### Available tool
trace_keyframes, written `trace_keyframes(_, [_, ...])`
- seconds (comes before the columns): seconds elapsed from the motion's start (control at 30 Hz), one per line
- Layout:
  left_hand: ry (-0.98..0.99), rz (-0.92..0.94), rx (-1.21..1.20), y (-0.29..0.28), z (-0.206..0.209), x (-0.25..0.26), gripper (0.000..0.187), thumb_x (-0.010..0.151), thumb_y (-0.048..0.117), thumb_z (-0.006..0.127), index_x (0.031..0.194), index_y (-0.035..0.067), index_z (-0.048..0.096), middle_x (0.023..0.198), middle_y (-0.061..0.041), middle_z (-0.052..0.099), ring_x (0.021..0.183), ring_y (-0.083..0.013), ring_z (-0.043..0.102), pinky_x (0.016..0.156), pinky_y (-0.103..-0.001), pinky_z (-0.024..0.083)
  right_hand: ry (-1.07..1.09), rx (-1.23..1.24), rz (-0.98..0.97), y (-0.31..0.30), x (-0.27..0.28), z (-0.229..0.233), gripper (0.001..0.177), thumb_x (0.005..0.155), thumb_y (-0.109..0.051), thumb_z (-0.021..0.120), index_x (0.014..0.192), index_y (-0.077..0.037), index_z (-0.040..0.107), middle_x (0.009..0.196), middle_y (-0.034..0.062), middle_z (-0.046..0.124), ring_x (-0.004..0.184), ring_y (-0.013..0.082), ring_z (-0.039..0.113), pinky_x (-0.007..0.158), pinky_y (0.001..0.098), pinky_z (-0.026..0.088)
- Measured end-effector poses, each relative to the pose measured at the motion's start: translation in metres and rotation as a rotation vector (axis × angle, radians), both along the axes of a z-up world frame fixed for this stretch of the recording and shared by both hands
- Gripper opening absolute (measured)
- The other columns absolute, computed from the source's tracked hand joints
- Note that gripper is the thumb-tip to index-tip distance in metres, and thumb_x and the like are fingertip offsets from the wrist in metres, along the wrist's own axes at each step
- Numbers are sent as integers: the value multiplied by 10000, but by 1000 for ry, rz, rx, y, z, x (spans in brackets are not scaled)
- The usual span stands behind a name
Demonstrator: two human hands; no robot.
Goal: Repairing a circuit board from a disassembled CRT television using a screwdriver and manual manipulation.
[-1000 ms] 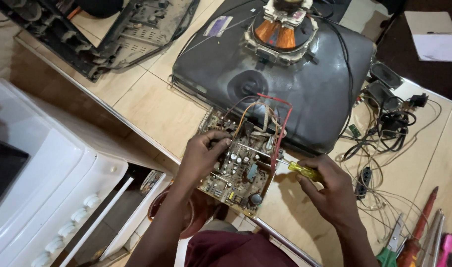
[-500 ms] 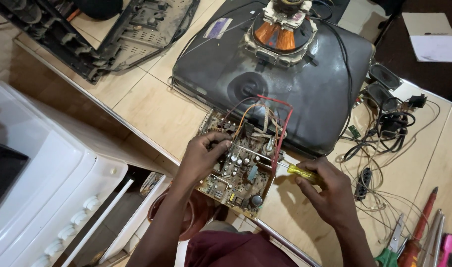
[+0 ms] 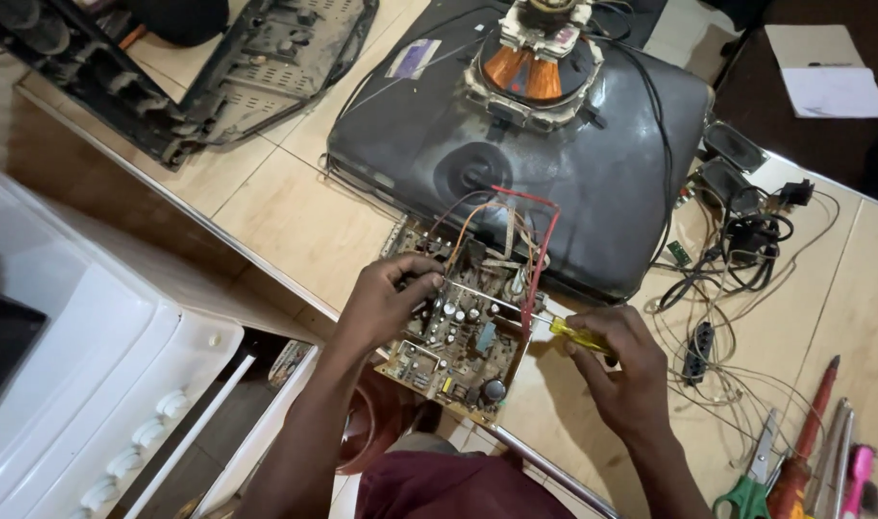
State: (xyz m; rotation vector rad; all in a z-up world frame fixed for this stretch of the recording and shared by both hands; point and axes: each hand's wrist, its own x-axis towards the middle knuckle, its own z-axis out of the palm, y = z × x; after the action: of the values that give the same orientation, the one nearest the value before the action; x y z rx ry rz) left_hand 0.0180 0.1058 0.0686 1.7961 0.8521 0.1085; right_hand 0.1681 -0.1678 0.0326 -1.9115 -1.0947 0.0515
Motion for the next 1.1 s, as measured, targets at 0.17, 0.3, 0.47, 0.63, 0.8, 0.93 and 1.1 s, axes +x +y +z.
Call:
trace_keyframes(0.17, [-96,-55,53,3,-11,0,191,941,282,660,1085,188,744,1313,-71,728,1278,-286,633,1113,-574,417,551,-48,-30,-1,-3,-14,328,992,-317,575,956,-32,735,778,77,612,659,195,578,596,323,477])
trace_keyframes(0.3, [-111,-49,51,6,-10,0,162,924,274,686,1053,205,756,1333,-64,734,1341,-299,608,1155,-627,347,393,-357,-106,-8,1,-4,417,818,-261,824,1087,-148,527,970,51,676,818,178,737,643,301,552])
trace_keyframes(0.47, [-170,-67,69,5,-14,-1,148,937,269,676,1041,202,758,1279,-65,754,1280,-280,649,1147,-592,379,32,-116,-143,-2,0,-4,281,889,-272,734,1072,-59,705,1010,92,671,784,194,641,642,304,528])
trace_keyframes(0.63, [-134,-39,74,0,-12,0,171,936,274,666,1061,198,753,1351,-88,712,1383,-309,551,1186,-619,283,483,-235,-244,-1,-6,4,463,982,-410,466,1171,-117,769,896,116,785,622,209,634,467,326,495])
trace_keyframes(0.8, [-192,-27,138,2,-12,-7,233,927,332,684,1087,185,768,1207,-43,761,1146,-227,673,979,-439,506,586,-119,-267,-7,6,-14,305,869,-63,747,1153,-21,645,1045,169,750,896,251,744,721,330,638])
trace_keyframes(0.93, [-71,25,52,0,-2,-8,212,917,316,697,1093,217,763,1334,-30,723,1264,-239,631,1091,-508,443,843,-9,-225,-10,6,-31,265,1099,-172,478,1048,5,669,619,41,373,530,141,290,504,289,217])
trace_keyframes(1.1, [-156,-84,29,17,26,-13,407,936,438,549,1256,233,697,1405,-110,646,1321,-317,586,1093,-566,443,853,82,-129,-11,3,-36,272,1114,-254,464,1000,-53,609,627,-33,311,527,98,248,478,277,193])
